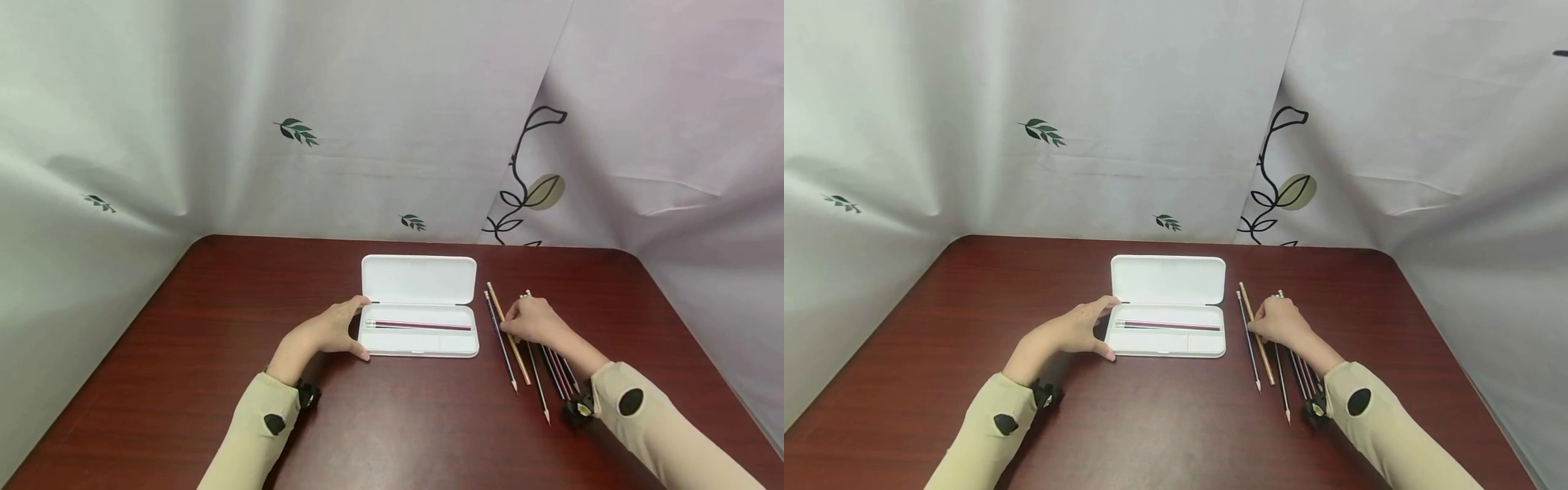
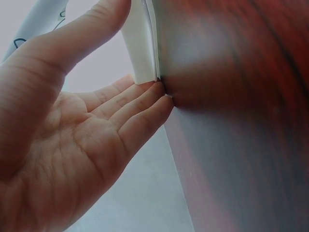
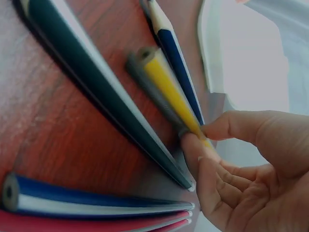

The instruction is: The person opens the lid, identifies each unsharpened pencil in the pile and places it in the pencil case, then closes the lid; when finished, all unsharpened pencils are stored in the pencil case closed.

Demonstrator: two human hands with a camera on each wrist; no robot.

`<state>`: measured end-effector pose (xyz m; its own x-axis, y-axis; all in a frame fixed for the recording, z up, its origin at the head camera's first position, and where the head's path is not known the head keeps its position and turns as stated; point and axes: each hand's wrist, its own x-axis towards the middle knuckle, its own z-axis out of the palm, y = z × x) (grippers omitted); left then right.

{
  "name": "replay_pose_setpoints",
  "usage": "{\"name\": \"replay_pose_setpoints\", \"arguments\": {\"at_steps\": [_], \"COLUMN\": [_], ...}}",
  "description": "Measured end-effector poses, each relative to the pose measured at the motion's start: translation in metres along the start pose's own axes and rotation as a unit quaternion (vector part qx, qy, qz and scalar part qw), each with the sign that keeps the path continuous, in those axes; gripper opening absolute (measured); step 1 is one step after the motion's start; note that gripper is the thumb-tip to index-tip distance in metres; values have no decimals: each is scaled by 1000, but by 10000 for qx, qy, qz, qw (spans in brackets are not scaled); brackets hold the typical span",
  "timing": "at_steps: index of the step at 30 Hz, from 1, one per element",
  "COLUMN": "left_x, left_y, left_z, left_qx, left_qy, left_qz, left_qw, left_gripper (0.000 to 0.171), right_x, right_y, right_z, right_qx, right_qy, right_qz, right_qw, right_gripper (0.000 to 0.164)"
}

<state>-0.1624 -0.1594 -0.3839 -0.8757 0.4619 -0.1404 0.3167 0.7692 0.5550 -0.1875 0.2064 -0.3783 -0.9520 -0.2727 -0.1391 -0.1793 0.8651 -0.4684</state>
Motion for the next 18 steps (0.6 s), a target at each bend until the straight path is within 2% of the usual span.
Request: {"name": "replay_pose_setpoints", "arguments": {"at_steps": [8, 13, 18], "left_x": [0, 1, 2], "left_y": [1, 1, 2], "left_z": [0, 0, -1], "left_qx": [-8, 0, 1], "left_qy": [-6, -36, -43], "left_qz": [-87, -63, -101], "left_qw": [10000, 10000, 9999], "left_gripper": [93, 92, 92], "right_x": [9, 16, 24], "right_y": [-1, -9, -22], "right_z": [-17, -23, -25], "right_qx": [294, 677, 1078], "right_qy": [278, 610, 1029], "right_qz": [-33, -413, -885], "right_qw": [9992, 9950, 9849], "right_gripper": [19, 19, 18]}}
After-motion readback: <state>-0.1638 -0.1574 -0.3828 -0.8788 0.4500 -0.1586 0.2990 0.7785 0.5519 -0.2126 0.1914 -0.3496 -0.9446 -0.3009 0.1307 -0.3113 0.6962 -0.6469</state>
